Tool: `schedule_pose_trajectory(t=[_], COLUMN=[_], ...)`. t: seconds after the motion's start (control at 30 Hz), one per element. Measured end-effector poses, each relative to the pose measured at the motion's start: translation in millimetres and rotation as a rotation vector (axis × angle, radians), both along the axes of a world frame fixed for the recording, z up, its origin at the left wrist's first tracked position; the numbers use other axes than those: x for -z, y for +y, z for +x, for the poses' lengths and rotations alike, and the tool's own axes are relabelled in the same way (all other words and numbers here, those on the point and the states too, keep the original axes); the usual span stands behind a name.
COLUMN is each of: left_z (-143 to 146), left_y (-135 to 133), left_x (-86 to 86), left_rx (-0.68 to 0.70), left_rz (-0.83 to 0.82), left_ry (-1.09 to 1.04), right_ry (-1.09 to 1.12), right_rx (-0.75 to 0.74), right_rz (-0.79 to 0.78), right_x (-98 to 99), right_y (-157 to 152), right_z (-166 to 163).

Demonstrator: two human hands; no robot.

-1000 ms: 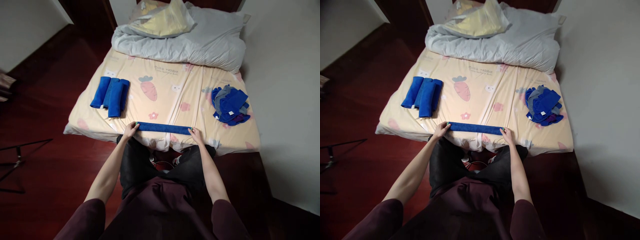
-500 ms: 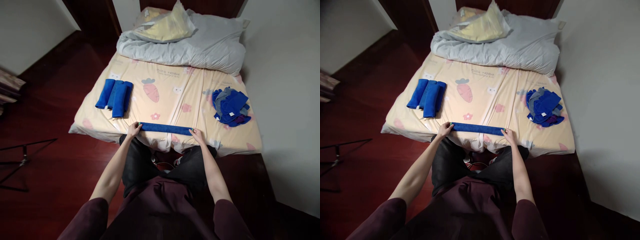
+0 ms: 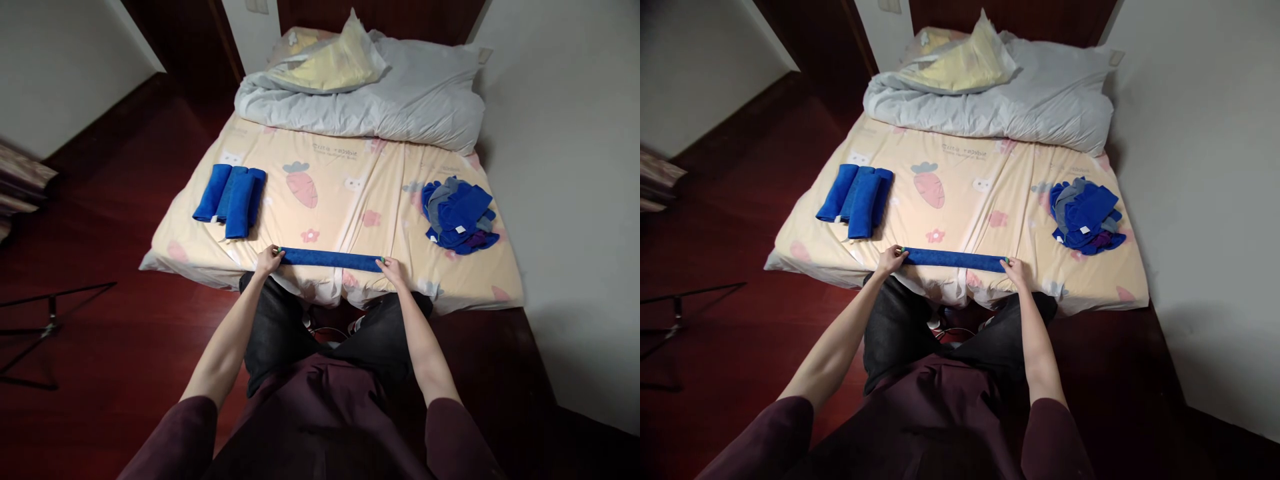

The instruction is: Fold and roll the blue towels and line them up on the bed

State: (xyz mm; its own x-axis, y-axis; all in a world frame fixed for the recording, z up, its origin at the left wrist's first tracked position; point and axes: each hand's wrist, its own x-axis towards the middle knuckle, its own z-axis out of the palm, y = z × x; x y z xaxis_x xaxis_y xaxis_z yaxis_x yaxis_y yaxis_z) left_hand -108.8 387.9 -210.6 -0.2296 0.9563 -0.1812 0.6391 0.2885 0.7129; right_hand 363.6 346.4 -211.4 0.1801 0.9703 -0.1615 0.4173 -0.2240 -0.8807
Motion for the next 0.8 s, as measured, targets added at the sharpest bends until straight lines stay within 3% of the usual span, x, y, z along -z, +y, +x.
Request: schedule_pose_trajectory(t=[0.67,0.8], left_z=[15,16], left_y=[-4,-14], left_x=[-0.6,-10.9], left_rx=[-0.06,-0.173], left_rz=[0.05,0.114], left_ry=[0.048,0.102], right_ry=[-0.238,-0.243], right_rx=[0.174,0.181], right_rz=[0.193,0.201], right_x=[15.3,19.1], right_y=[-10,-13], right_z=[-9,-13])
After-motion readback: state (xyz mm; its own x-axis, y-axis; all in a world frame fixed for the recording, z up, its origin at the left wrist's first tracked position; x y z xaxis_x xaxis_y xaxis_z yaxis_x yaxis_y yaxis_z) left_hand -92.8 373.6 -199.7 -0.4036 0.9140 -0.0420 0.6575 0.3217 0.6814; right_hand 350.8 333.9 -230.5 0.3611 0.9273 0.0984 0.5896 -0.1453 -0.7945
